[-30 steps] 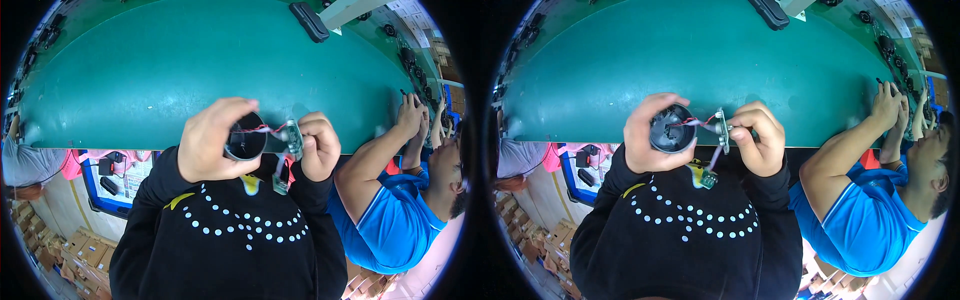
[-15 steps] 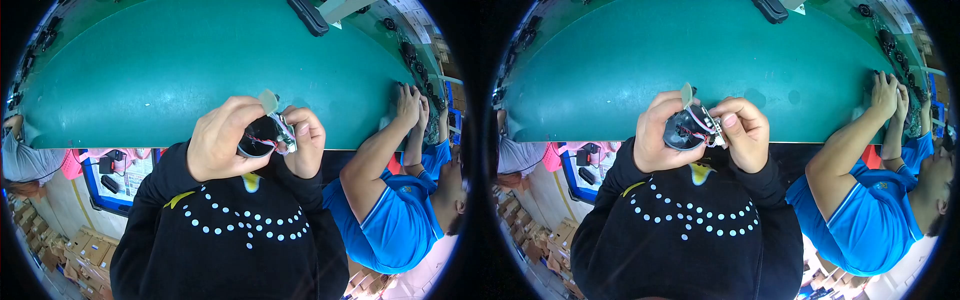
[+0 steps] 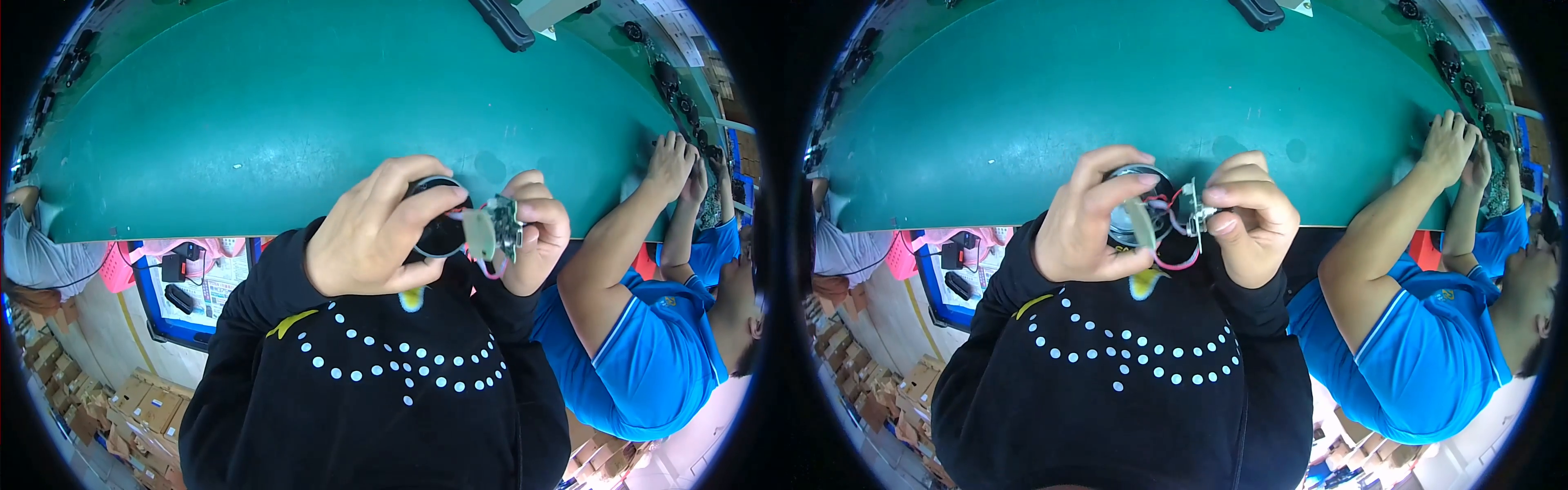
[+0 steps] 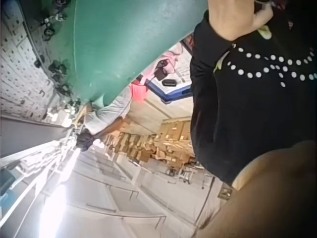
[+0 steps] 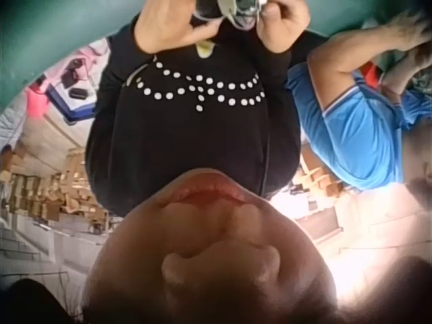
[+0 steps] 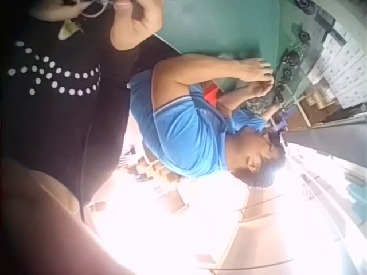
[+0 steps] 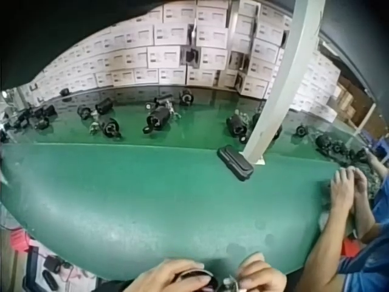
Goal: The recorder is assembling internal components, including circuit boards and wiring, into black cylindrical housings on an assembly line.
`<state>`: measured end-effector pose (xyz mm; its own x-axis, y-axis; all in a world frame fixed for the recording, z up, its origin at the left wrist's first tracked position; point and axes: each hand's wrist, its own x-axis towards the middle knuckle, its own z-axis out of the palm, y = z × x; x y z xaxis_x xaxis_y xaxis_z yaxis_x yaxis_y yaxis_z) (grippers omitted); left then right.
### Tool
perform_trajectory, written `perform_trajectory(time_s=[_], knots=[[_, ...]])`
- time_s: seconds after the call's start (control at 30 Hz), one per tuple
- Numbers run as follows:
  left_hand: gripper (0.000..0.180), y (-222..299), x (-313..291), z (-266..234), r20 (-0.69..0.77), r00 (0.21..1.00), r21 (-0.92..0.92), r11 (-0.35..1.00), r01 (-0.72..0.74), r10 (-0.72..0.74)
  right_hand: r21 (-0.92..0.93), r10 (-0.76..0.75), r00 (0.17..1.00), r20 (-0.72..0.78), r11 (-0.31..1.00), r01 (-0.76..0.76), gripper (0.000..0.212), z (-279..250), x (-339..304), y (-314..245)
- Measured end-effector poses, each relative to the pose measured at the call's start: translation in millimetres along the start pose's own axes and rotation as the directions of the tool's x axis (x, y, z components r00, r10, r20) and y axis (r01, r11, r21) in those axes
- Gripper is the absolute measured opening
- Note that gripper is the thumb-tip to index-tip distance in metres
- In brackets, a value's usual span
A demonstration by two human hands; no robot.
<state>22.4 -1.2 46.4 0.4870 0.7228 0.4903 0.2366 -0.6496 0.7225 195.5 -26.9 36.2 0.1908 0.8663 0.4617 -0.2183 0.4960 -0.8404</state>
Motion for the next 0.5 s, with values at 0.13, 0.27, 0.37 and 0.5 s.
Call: perform_trajectory(time_s=[0.13,0.27,0.37,0.5], knots=[[0.059,2,3,-2,-0.038,0.997,0.095,0.993,-0.067,0.071,-0.087,0.111,0.994,0.006,0.990,-0.110,0.014,12,-6,-1],[0.056,-1,-1,-1,-0.077,0.992,0.138,0.986,-0.093,0.104,-0.291,0.099,0.992,0.081,0.954,-0.071,0.015,9,-4,-10],[0.053,-3,-3,-1,-0.104,0.988,0.147,0.984,-0.099,0.115,-0.452,0.063,0.985,0.160,0.892,0.017,0.016,7,2,-18],[0.050,-2,-2,-2,-0.061,0.988,0.199,0.972,-0.127,0.141,-0.704,0.053,0.935,0.351,0.674,0.226,0.020,12,11,-29]])
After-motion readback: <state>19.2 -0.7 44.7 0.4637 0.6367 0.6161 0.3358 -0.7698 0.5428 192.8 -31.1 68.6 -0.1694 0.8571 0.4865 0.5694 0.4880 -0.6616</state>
